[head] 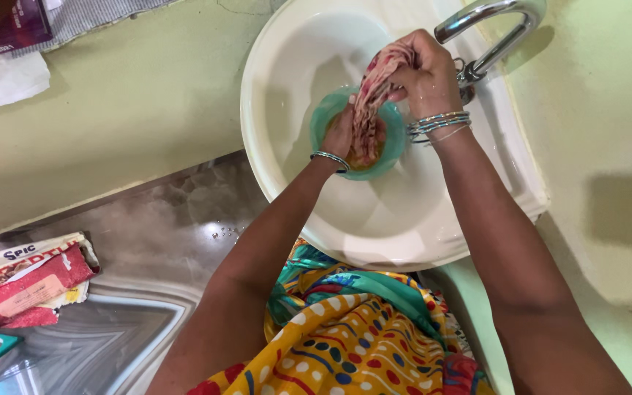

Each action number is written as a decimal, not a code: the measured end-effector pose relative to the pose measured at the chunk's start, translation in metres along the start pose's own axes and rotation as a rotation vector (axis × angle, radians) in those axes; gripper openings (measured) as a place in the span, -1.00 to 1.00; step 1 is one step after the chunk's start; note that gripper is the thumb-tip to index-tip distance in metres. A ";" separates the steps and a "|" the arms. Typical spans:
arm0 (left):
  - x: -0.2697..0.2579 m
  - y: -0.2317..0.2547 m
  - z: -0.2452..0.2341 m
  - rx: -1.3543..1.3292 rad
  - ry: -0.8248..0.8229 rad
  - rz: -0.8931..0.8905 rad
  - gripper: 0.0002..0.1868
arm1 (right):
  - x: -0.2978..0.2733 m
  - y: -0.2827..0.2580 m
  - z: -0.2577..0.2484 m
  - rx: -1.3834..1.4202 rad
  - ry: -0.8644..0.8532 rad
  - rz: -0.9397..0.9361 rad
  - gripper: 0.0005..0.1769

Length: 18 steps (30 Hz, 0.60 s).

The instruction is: The person cleans a white pedestal sink using a patterned cloth and a bowl of liquid. They wipe the basin, faucet, and pedestal, then rinse the cloth under running water and continue wiping the sink surfaces.

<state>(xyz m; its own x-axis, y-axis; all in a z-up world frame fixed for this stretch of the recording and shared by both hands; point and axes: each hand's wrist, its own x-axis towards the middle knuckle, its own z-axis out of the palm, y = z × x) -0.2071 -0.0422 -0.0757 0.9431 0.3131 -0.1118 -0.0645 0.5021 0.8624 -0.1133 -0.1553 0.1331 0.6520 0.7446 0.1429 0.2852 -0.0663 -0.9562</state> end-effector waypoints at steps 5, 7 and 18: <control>0.010 -0.037 -0.024 0.144 0.085 0.060 -0.28 | 0.010 -0.001 0.006 0.121 0.124 -0.075 -0.73; 0.007 -0.048 -0.027 -0.176 0.053 0.008 -0.38 | 0.009 0.008 0.010 0.079 0.112 -0.125 -0.62; -0.020 -0.016 -0.008 -0.614 0.253 -0.138 -0.36 | -0.087 0.081 0.061 -0.401 -0.054 -0.437 -0.38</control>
<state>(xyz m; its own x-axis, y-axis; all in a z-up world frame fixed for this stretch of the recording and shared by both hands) -0.2279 -0.0504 -0.0908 0.8553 0.3551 -0.3772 -0.1933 0.8943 0.4035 -0.1898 -0.1852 0.0278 0.3808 0.7912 0.4785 0.7691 0.0163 -0.6389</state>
